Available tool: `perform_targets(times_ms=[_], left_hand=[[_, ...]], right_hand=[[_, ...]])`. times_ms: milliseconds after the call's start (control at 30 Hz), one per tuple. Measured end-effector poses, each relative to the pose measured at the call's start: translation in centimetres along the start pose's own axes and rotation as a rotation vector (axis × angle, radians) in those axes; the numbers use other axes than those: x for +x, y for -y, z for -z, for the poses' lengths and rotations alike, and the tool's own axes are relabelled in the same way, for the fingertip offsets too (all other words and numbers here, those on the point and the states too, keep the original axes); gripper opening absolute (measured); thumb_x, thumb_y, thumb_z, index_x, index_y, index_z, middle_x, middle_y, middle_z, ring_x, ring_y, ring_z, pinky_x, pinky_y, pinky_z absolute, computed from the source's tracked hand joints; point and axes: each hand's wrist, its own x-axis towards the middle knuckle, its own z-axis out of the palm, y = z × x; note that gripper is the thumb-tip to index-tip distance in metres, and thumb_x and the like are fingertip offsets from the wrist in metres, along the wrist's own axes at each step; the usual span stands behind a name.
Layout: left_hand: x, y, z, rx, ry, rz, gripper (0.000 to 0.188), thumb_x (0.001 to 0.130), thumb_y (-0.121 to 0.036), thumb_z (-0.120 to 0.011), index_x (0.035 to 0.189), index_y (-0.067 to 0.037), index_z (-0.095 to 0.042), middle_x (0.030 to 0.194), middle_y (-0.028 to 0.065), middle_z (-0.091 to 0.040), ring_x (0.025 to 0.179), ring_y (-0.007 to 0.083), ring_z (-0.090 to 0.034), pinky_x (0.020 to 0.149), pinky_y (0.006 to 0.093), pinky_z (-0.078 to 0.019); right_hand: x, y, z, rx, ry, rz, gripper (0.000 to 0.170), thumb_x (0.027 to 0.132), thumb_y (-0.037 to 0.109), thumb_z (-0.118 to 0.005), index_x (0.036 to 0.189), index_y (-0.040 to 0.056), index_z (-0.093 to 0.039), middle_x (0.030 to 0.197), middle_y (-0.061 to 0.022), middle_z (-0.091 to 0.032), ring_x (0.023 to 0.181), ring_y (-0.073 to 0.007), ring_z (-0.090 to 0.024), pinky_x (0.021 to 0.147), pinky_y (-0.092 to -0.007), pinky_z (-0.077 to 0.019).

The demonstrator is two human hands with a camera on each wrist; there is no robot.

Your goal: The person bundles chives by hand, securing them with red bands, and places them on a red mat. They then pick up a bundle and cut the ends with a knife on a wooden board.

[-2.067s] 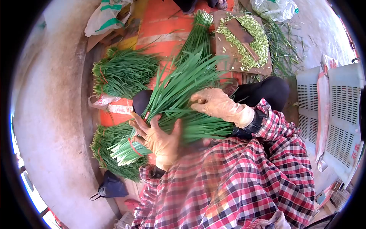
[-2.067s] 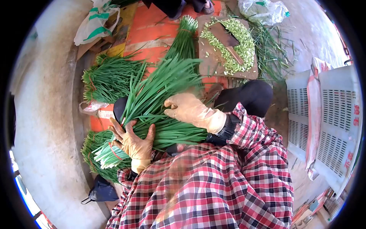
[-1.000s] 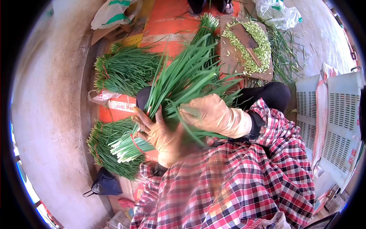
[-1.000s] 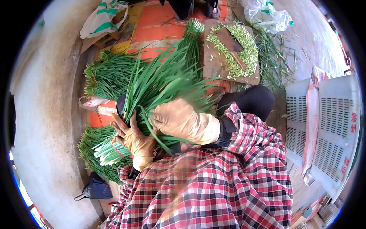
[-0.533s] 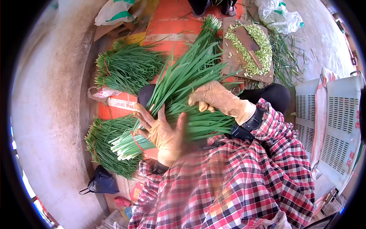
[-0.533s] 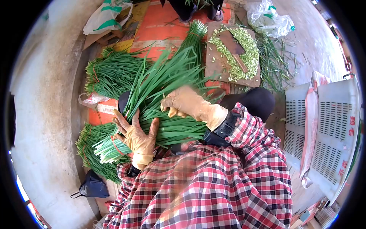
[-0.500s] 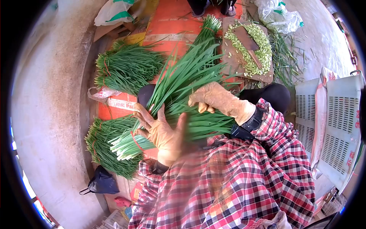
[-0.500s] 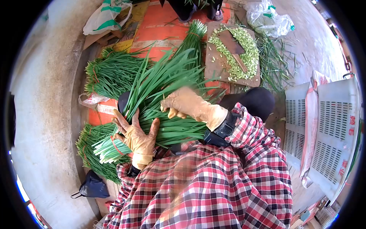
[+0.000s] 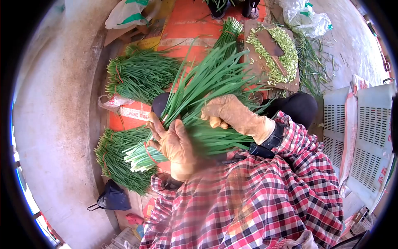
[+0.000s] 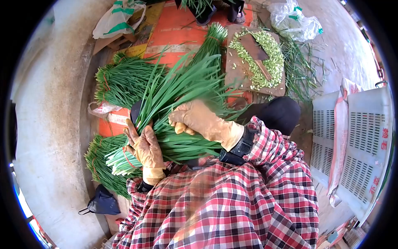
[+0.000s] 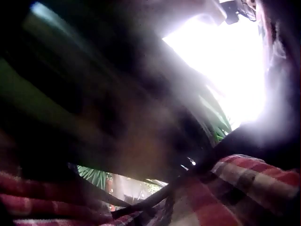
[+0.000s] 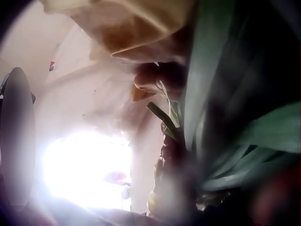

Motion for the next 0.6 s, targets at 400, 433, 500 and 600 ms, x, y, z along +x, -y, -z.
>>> perform_targets(times_ms=[400,433,500,600], left_hand=[[0.3,-1.3,0.5,0.146,0.043,-0.014,0.059,0.068,-0.047,-0.077,0.119,-0.022,-0.062,0.156,0.0109,-0.011,0.142,0.0383,-0.013,0.108,0.0633,-0.0062],[0.3,-1.3,0.5,0.146,0.043,-0.015,0.059,0.068,-0.047,-0.077,0.119,-0.022,-0.062,0.156,0.0109,-0.011,0.142,0.0383,-0.013,0.108,0.0633,-0.0062],[0.1,-1.3,0.6,0.134,0.048,-0.022,0.061,0.067,-0.046,-0.078,0.12,-0.022,-0.061,0.156,0.0115,-0.01,0.142,0.0383,-0.012,0.107,0.0642,-0.0073],[0.1,-1.5,0.8,0.128,0.051,-0.015,0.063,0.065,-0.044,-0.08,0.121,-0.023,-0.06,0.156,0.0122,-0.01,0.142,0.0389,-0.011,0.107,0.0648,-0.0083]], right_hand=[[-1.3,2.2,2.2,-0.125,-0.145,0.141,0.023,0.087,0.021,-0.062,0.075,0.0016,-0.066,0.063,-0.0017,-0.059,0.05,-0.0062,-0.047,0.043,-0.0213,-0.0345],[-2.1,2.8,2.8,-0.148,-0.138,0.235,0.023,0.086,0.022,-0.063,0.076,0.0016,-0.066,0.063,-0.0021,-0.059,0.048,-0.0059,-0.044,0.042,-0.0201,-0.0312],[-5.5,4.7,4.7,-0.259,-0.179,0.245,0.02,0.085,0.023,-0.065,0.079,0.0048,-0.068,0.068,-0.0029,-0.063,0.052,-0.0064,-0.049,0.044,-0.0193,-0.0339],[-7.7,4.4,10.7,-0.781,-0.699,0.335,0.016,0.082,0.012,-0.062,0.091,-0.0002,-0.067,0.087,-0.0091,-0.065,0.067,-0.0129,-0.061,0.057,-0.0264,-0.0493]])
